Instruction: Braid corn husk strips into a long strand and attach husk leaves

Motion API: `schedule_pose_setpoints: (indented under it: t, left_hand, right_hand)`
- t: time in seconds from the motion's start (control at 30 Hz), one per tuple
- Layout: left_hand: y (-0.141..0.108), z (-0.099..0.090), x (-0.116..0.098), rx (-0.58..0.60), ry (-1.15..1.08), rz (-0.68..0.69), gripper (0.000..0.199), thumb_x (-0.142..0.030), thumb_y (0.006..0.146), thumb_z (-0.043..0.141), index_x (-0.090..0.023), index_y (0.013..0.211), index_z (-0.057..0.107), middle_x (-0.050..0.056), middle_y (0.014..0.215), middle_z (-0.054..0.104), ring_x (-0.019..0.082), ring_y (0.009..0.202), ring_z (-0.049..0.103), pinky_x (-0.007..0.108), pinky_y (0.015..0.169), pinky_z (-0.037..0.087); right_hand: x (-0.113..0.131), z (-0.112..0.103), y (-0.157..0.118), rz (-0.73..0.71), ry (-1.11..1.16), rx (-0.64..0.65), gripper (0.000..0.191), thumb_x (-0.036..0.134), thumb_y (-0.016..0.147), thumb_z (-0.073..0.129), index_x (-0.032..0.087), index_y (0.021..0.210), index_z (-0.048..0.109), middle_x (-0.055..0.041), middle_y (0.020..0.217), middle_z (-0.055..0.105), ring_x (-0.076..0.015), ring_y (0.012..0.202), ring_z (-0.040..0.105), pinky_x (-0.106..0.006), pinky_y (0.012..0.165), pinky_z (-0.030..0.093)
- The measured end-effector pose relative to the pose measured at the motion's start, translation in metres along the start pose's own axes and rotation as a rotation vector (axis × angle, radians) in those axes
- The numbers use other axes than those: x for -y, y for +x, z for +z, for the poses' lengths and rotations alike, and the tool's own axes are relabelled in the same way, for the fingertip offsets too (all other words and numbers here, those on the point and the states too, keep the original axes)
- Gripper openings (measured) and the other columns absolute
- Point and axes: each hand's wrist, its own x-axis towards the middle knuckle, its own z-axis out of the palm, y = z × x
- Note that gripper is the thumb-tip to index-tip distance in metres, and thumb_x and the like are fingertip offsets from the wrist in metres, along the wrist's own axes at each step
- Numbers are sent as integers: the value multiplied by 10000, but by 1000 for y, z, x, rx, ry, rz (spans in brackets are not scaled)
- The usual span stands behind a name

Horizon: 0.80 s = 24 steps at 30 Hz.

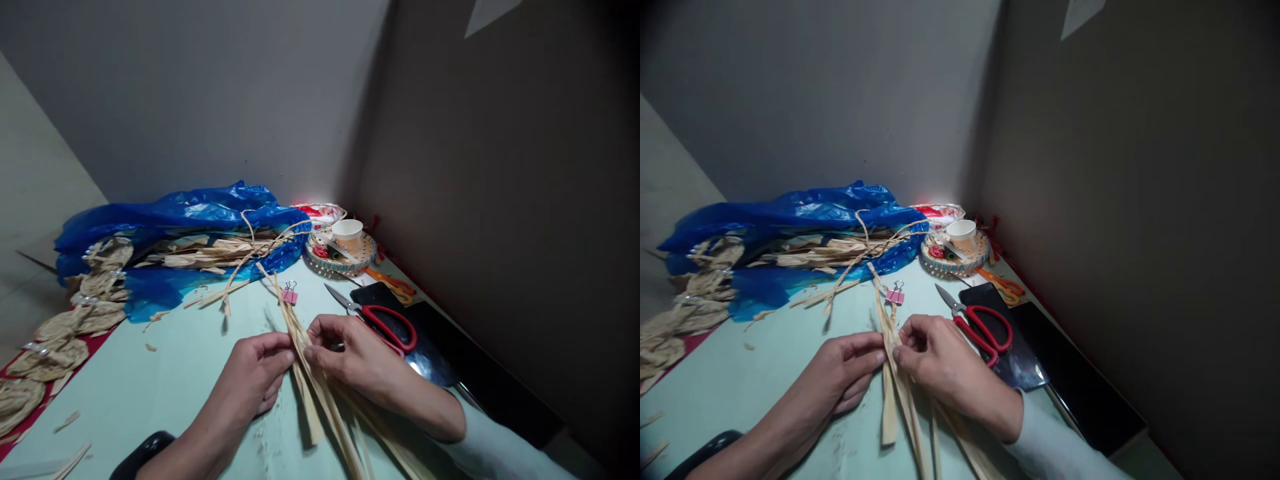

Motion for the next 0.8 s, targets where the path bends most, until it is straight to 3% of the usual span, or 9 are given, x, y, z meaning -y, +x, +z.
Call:
schedule_pose_setpoints:
  t: [0.17, 0.33, 0.63, 0.8]
  left_hand:
    - [5, -2, 5, -53, 23, -7, 309, -320, 712, 694, -111, 939, 670, -119, 347, 351, 28, 308, 228, 155, 324, 166]
    - [4, -1, 3, -89, 51, -3, 248, -354, 685, 739, -142, 772, 646, -117, 334, 350, 19, 297, 221, 148, 316, 164]
    - [2, 1, 0, -74, 100, 24, 304, -412, 672, 748, -156, 669, 583, -119, 351, 347, 12, 289, 227, 148, 310, 160]
    - [2, 0, 0, -40, 123, 45, 320, -440, 737, 690, -170, 637, 548, -105, 352, 367, 21, 275, 251, 157, 312, 167]
  right_hand:
    - [1, 7, -3, 14, -93, -83, 135, 233, 841, 529, 147, 799, 624, 10, 678, 576, -116, 634, 496, -222, 568, 340]
    - [8, 7, -5, 74, -167, -98, 135, 223, 814, 550, 145, 718, 605, 26, 602, 535, -106, 581, 469, -226, 531, 301]
    - [7, 9, -3, 65, -152, -137, 120, 192, 789, 538, 159, 674, 541, 35, 596, 507, -100, 580, 447, -221, 527, 297]
    - [8, 14, -2, 78, -146, -133, 112, 225, 791, 554, 156, 704, 570, 28, 601, 524, -106, 572, 449, -224, 527, 302]
